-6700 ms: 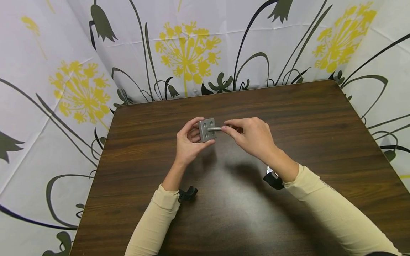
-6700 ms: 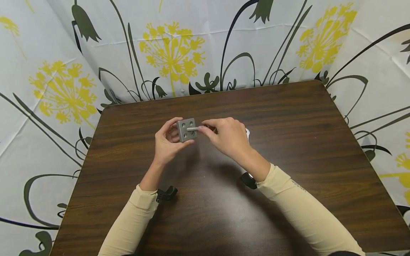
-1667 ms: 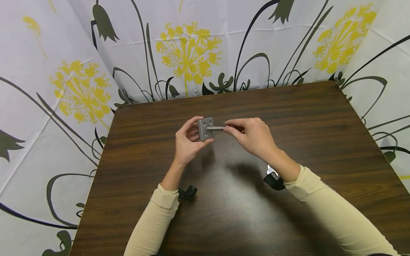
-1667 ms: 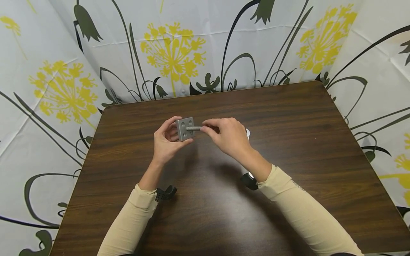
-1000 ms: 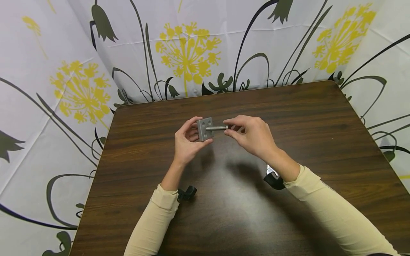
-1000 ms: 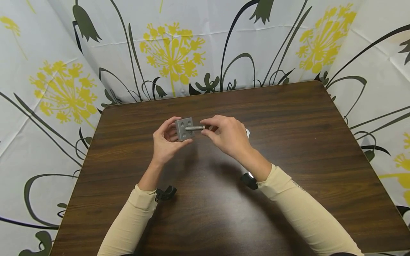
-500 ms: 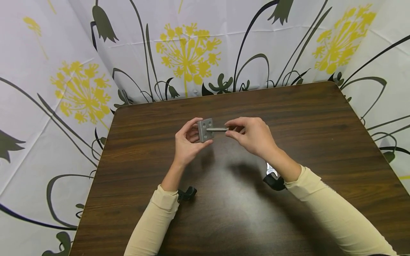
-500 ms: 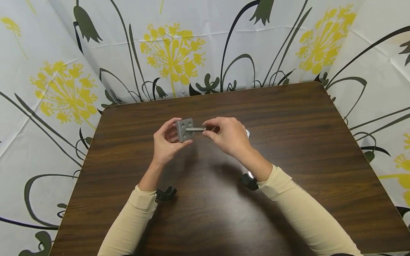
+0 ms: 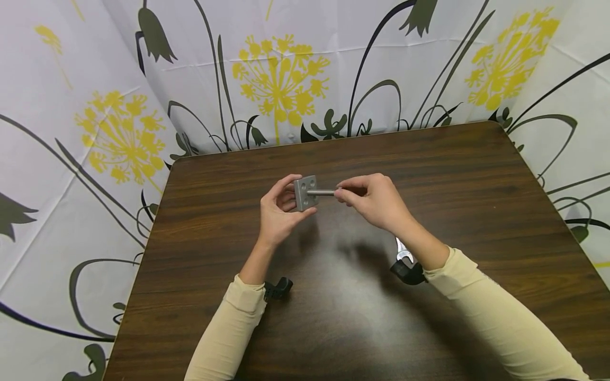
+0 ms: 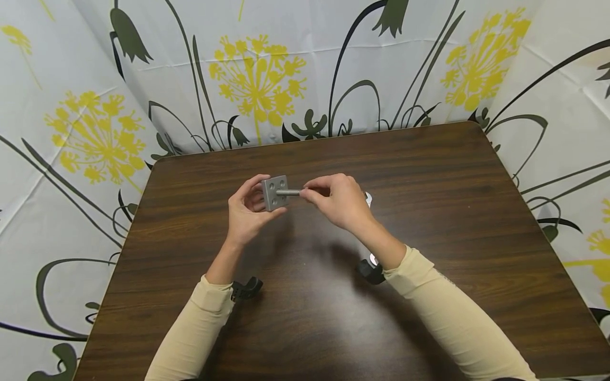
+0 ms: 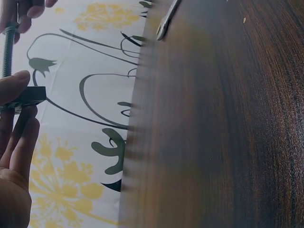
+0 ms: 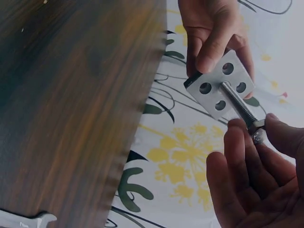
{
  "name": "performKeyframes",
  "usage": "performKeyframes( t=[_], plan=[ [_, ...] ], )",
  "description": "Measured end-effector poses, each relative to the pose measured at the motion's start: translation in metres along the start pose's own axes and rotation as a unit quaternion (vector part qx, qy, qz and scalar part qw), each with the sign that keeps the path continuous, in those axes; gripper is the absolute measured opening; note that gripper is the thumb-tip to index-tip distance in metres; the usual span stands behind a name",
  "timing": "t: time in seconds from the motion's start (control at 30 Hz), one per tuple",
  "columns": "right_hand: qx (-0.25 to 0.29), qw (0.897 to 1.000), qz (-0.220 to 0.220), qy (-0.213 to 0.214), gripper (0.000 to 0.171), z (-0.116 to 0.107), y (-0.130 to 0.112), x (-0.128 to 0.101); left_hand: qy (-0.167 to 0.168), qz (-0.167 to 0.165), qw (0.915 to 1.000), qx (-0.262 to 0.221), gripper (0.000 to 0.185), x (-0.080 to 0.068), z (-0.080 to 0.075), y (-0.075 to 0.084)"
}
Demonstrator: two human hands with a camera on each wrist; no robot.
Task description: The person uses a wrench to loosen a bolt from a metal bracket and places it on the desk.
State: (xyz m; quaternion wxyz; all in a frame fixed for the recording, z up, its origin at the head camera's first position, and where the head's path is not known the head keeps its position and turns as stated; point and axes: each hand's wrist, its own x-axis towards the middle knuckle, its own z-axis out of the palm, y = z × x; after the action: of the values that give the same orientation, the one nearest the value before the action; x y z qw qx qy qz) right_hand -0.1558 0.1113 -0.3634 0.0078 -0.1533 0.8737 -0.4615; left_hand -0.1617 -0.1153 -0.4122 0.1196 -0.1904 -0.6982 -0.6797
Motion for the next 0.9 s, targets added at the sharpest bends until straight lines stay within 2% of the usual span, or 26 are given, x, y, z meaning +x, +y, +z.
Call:
performKeyframes(
  t=[0.13,0.27,0.33,0.4,0.47,0.57,0.7,0.83,0.9],
  plan=[
    [-0.051,0.997,-0.048,0.03,0.022,0.0006,0.0006,-0.0014,-0.001,-0.002,1.0,-0.003,0.068,-0.0004,-0.0001,-0.0004],
    [-0.114,0.986,-0.102,0.06,0.022,0.0013,0.0019,-0.003,0.0,-0.002,1.0,-0.002,0.069,-0.0001,-0.0004,-0.0016],
    [-0.124,0.983,-0.115,0.071,0.023,0.0017,0.0024,-0.0032,0.0,0.0,1.0,-0.004,0.069,0.0002,-0.0001,-0.0016],
    [-0.117,0.985,-0.105,0.075,0.026,0.0015,0.0022,-0.0036,0.002,0.002,1.0,-0.005,0.07,0.0004,0.0001,-0.0012],
    [-0.094,0.99,-0.076,0.067,0.027,0.0009,0.0024,-0.0032,0.003,0.004,1.0,-0.007,0.07,0.0007,0.0006,-0.0003],
    [-0.028,0.999,-0.018,0.029,0.029,-0.0007,0.0024,-0.0017,0.002,0.002,1.0,-0.008,0.07,0.0007,0.0011,0.0003],
    [0.037,0.999,0.021,-0.015,0.025,-0.0023,0.0021,0.0004,0.0,-0.001,1.0,-0.006,0.07,0.0002,0.0018,0.0005],
    [0.012,1.0,0.009,-0.005,0.022,-0.0023,0.0015,0.0,-0.002,-0.002,1.0,-0.004,0.069,-0.0003,0.0017,0.0001],
    [-0.024,1.0,-0.015,0.012,0.022,-0.0022,0.0012,-0.0012,-0.002,-0.003,1.0,-0.005,0.069,-0.0004,0.0015,0.0001]
  ],
)
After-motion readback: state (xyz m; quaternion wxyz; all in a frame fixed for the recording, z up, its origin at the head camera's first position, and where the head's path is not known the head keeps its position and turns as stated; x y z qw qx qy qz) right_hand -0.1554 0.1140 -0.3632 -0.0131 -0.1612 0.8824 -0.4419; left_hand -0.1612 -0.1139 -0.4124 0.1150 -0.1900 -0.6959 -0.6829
